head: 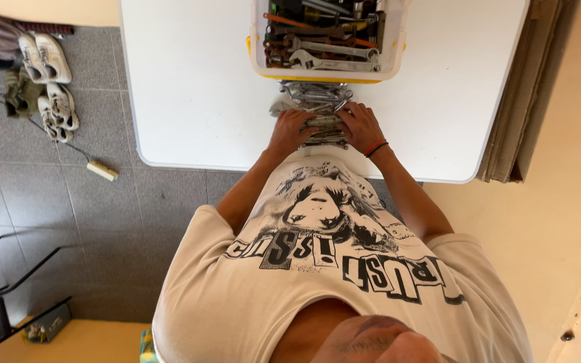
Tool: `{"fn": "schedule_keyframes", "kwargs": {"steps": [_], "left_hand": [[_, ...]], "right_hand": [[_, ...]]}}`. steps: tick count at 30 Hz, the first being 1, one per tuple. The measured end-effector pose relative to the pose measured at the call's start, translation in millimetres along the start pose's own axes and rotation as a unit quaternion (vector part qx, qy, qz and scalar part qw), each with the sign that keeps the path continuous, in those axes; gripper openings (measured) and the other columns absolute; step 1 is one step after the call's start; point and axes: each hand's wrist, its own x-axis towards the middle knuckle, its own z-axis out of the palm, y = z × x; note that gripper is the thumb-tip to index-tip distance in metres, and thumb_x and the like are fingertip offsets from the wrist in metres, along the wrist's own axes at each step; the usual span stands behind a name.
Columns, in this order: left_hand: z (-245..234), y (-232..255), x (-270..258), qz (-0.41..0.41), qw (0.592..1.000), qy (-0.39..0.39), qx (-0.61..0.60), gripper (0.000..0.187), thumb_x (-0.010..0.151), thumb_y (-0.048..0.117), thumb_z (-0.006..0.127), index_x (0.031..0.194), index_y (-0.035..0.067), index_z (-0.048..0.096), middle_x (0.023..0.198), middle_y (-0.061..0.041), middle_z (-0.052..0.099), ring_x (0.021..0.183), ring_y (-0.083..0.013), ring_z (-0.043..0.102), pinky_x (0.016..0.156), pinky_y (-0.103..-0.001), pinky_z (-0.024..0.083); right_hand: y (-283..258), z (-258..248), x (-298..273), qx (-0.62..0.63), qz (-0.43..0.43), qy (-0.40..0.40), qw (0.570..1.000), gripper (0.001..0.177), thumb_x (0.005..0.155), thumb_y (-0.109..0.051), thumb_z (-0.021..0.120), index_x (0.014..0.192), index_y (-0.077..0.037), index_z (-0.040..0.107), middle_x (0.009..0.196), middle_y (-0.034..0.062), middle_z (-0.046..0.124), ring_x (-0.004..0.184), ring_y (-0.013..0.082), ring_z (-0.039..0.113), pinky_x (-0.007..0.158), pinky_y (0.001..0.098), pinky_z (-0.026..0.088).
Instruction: The person sorts wrenches and other hand tools laid out on a white folding table and arranges them inside a plastic toolbox, then places the blue lid on the toolbox and presses it closed.
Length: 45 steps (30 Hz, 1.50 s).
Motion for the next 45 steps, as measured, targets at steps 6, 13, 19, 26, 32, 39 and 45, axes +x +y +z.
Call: {"fn": "schedule_keyframes", "kwargs": {"steps": [6,13,19,26,32,39,45], "left_hand": [[-60.2,37.9,64.7,0.114,0.991,0.065,0.021,0.030,0.088,0.016,0.081,0.116,0.008,0.072,0.106,-0.006,0.077,0.101,-0.0258,0.067,0.096,-0.042,0.047],[-46.6,9.3,173.4,0.074,0.994,0.045,0.067,0.031,0.086,0.021,0.085,0.114,0.009,0.075,0.093,-0.006,0.076,0.092,-0.0262,0.068,0.096,-0.044,0.045],[5.6,-39.7,252.2,0.028,0.994,0.019,0.106,0.030,0.085,0.024,0.084,0.113,0.014,0.078,0.093,-0.007,0.077,0.094,-0.0269,0.066,0.099,-0.047,0.043],[49.7,-69.5,287.4,0.018,0.987,0.030,0.158,0.033,0.079,0.023,0.086,0.110,0.015,0.080,0.109,-0.006,0.072,0.108,-0.0304,0.060,0.096,-0.050,0.043],[58.3,-86.0,291.0,-0.006,0.986,0.024,0.163,0.035,0.077,0.027,0.090,0.109,0.016,0.079,0.111,-0.007,0.068,0.111,-0.0303,0.059,0.098,-0.051,0.044],[58.4,-83.7,288.6,-0.007,0.983,0.007,0.182,0.042,0.076,0.024,0.091,0.115,0.018,0.075,0.118,-0.005,0.065,0.116,-0.0304,0.058,0.102,-0.052,0.044],[30.2,-63.9,251.0,0.002,0.991,-0.015,0.133,0.041,0.078,0.023,0.089,0.116,0.016,0.075,0.121,-0.007,0.064,0.114,-0.0328,0.057,0.099,-0.054,0.043]], "right_hand": [[-14.4,-68.7,38.4,0.131,0.045,0.100,0.985,0.030,0.098,-0.001,0.077,0.126,-0.002,0.066,0.122,0.0135,0.058,0.099,0.0273,0.069,0.083,0.0384,0.059],[23.2,-73.5,87.7,0.090,0.122,0.118,0.981,0.054,0.097,-0.008,0.077,0.144,0.003,0.053,0.152,0.0233,0.042,0.132,0.0403,0.056,0.107,0.0445,0.052],[81.4,-38.9,130.7,0.077,0.175,-0.051,0.980,0.077,0.096,-0.019,0.072,0.155,0.010,0.033,0.165,0.0355,0.015,0.152,0.0482,0.023,0.123,0.0470,0.030],[140.1,17.4,166.3,0.016,0.235,-0.130,0.963,0.075,0.094,-0.008,0.062,0.158,0.009,0.027,0.166,0.0369,0.009,0.154,0.0497,0.019,0.124,0.0457,0.028],[153.8,34.8,179.6,-0.017,0.266,-0.141,0.954,0.083,0.095,-0.014,0.064,0.159,0.011,0.018,0.166,0.0373,0.005,0.154,0.0503,0.009,0.125,0.0489,0.020],[141.7,23.0,175.0,0.020,0.264,-0.110,0.958,0.080,0.096,-0.021,0.069,0.158,0.006,0.026,0.162,0.0417,0.006,0.151,0.0542,0.015,0.124,0.0490,0.025],[106.4,-14.3,148.9,0.040,0.128,-0.014,0.991,0.061,0.101,-0.009,0.065,0.156,-0.002,0.040,0.164,0.0356,0.022,0.139,0.0501,0.048,0.105,0.0482,0.052]]}}
